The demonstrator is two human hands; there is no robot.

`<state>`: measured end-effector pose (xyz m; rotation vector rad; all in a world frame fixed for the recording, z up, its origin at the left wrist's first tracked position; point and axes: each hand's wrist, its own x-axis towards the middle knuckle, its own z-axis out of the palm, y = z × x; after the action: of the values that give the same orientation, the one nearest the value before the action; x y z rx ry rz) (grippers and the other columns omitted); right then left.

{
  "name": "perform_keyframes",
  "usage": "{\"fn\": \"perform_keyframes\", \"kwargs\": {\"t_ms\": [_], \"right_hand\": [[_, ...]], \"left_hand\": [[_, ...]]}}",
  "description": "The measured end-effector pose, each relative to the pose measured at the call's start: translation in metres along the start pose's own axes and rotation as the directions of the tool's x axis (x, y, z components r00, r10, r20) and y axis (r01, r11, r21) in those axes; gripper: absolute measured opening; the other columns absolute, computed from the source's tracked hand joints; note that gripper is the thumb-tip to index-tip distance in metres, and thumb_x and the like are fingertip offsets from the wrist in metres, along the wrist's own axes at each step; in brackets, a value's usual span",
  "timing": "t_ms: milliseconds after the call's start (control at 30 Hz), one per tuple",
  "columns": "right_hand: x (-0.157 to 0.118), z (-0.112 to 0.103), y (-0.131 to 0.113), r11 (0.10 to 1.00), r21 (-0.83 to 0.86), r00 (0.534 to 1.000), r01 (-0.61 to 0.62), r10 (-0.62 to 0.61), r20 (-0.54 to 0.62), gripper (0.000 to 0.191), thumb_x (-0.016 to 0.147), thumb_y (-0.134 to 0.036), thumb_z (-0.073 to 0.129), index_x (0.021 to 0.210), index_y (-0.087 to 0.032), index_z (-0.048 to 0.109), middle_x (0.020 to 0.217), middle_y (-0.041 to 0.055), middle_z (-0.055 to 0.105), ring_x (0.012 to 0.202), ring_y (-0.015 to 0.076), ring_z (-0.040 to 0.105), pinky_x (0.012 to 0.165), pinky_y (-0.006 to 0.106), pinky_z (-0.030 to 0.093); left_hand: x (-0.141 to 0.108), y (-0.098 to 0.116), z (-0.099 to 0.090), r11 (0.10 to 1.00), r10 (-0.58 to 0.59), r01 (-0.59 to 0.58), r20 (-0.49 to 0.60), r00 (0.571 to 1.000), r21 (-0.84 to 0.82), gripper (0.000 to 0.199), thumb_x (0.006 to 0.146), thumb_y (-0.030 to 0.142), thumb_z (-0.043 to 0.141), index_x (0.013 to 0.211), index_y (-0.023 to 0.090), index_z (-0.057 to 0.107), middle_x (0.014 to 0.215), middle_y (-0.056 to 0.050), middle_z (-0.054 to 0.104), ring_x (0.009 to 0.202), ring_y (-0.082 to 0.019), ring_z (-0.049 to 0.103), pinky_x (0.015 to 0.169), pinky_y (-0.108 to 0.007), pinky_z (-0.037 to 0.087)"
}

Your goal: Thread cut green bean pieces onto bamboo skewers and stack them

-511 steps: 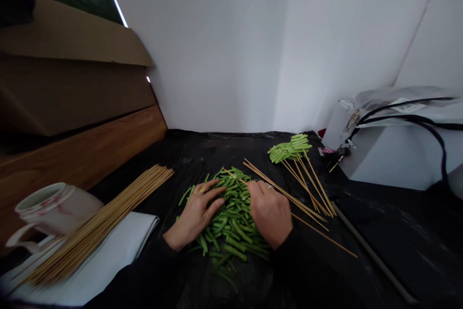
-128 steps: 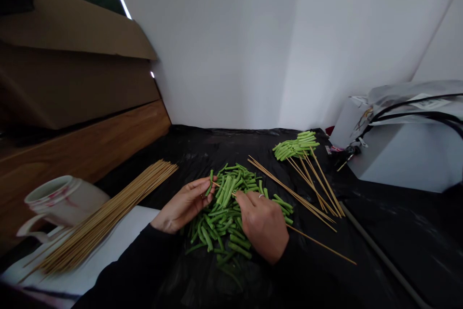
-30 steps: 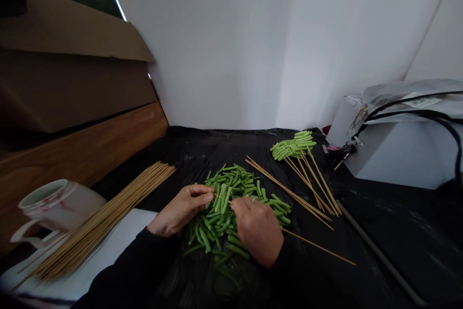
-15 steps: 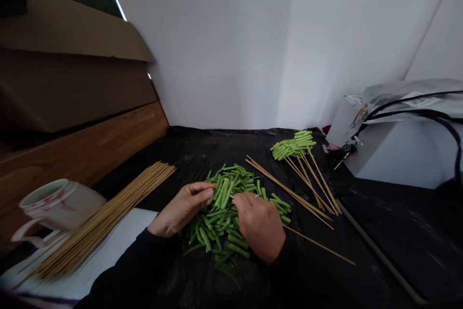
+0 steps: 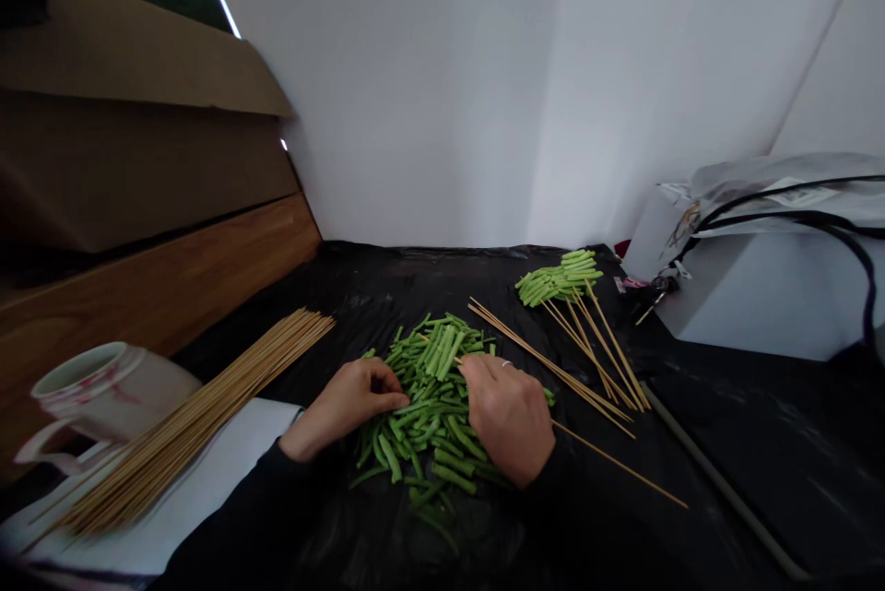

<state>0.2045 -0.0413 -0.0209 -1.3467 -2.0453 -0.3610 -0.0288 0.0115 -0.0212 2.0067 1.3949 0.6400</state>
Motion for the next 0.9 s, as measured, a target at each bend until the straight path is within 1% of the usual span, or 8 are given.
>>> {"fn": "perform_keyframes", "kwargs": {"t_ms": [267, 367, 467, 533, 600, 733, 800, 900], "right_hand": [[-0.001, 0.001, -0.001, 1.0, -0.009, 1.0, 0.003, -0.003, 0.009, 0.024, 0.095, -0.018, 0.04, 0.09, -0.018, 0.063, 0.075, 0.0033, 0.064, 0.072, 0.0144, 0.059, 0.067, 0.026, 0.037], [-0.001, 0.0, 0.0, 1.0, 0.0, 1.0, -0.007, 0.007, 0.001, 0.024, 0.095, -0.017, 0.04, 0.092, -0.018, 0.063, 0.076, 0.003, 0.064, 0.072, 0.0145, 0.059, 0.068, 0.027, 0.037], [0.0, 0.0, -0.001, 1.0, 0.012, 1.0, -0.001, 0.002, -0.009, 0.024, 0.095, -0.018, 0.04, 0.094, -0.018, 0.063, 0.077, 0.0031, 0.065, 0.073, 0.0145, 0.06, 0.068, 0.027, 0.037], [0.0, -0.001, -0.002, 1.0, 0.024, 1.0, 0.007, -0.007, -0.008, 0.024, 0.095, -0.017, 0.04, 0.094, -0.018, 0.064, 0.078, 0.0037, 0.065, 0.074, 0.0144, 0.06, 0.069, 0.026, 0.038], [0.0, -0.002, -0.003, 0.999, 0.046, 1.0, 0.018, -0.017, -0.005, 0.024, 0.096, -0.017, 0.039, 0.095, -0.017, 0.063, 0.08, 0.0044, 0.066, 0.076, 0.0144, 0.061, 0.071, 0.026, 0.038], [0.0, -0.003, -0.006, 0.995, 0.084, 0.999, 0.044, -0.045, 0.009, 0.024, 0.095, -0.015, 0.039, 0.095, -0.017, 0.062, 0.08, 0.0044, 0.066, 0.077, 0.0144, 0.06, 0.07, 0.026, 0.037], [0.0, -0.003, -0.007, 0.996, 0.07, 0.998, 0.052, -0.054, 0.02, 0.024, 0.094, -0.014, 0.039, 0.092, -0.017, 0.062, 0.078, 0.0033, 0.065, 0.072, 0.0142, 0.059, 0.067, 0.027, 0.035], [0.0, -0.002, -0.008, 0.998, 0.042, 0.998, 0.056, -0.058, 0.028, 0.024, 0.094, -0.015, 0.039, 0.088, -0.018, 0.062, 0.074, 0.0021, 0.063, 0.067, 0.0143, 0.056, 0.065, 0.028, 0.032]], "left_hand": [[-0.002, 0.007, 0.003, 0.987, 0.159, -0.16, 0.046, 0.986, 0.01, 0.008, 0.067, 0.028, 0.07, 0.067, 0.021, 0.073, 0.07, -0.003, 0.065, 0.067, -0.017, 0.055, 0.062, -0.027, 0.036], [-0.002, 0.011, 0.003, 0.99, 0.129, -0.129, -0.012, 0.992, -0.054, 0.009, 0.068, 0.029, 0.07, 0.07, 0.02, 0.072, 0.075, -0.004, 0.065, 0.071, -0.018, 0.057, 0.065, -0.027, 0.039], [0.0, 0.018, -0.002, 0.953, 0.007, -0.033, -0.086, 0.996, -0.303, 0.015, 0.07, 0.031, 0.071, 0.073, 0.017, 0.071, 0.075, -0.004, 0.066, 0.07, -0.017, 0.058, 0.066, -0.027, 0.041], [0.0, 0.022, -0.004, 0.845, -0.08, 0.03, -0.072, 0.994, -0.534, 0.018, 0.07, 0.032, 0.074, 0.075, 0.016, 0.068, 0.073, -0.003, 0.067, 0.067, -0.014, 0.058, 0.066, -0.025, 0.042], [0.0, 0.024, -0.005, 0.675, -0.14, 0.088, -0.01, 0.99, -0.733, 0.02, 0.069, 0.032, 0.076, 0.077, 0.015, 0.067, 0.076, -0.003, 0.068, 0.068, -0.012, 0.059, 0.067, -0.023, 0.043], [0.001, 0.022, -0.002, 0.375, -0.222, 0.199, 0.12, 0.968, -0.906, 0.028, 0.065, 0.024, 0.082, 0.089, 0.014, 0.07, 0.084, -0.005, 0.071, 0.076, -0.011, 0.063, 0.069, -0.02, 0.046], [0.001, 0.022, -0.001, 0.307, -0.237, 0.228, 0.158, 0.958, -0.924, 0.032, 0.064, 0.022, 0.082, 0.093, 0.013, 0.072, 0.085, -0.006, 0.071, 0.076, -0.01, 0.063, 0.068, -0.018, 0.047], [0.001, 0.023, 0.0, 0.276, -0.216, 0.235, 0.178, 0.96, -0.932, 0.031, 0.066, 0.02, 0.081, 0.095, 0.012, 0.072, 0.086, -0.006, 0.071, 0.076, -0.01, 0.064, 0.066, -0.017, 0.048]]}}
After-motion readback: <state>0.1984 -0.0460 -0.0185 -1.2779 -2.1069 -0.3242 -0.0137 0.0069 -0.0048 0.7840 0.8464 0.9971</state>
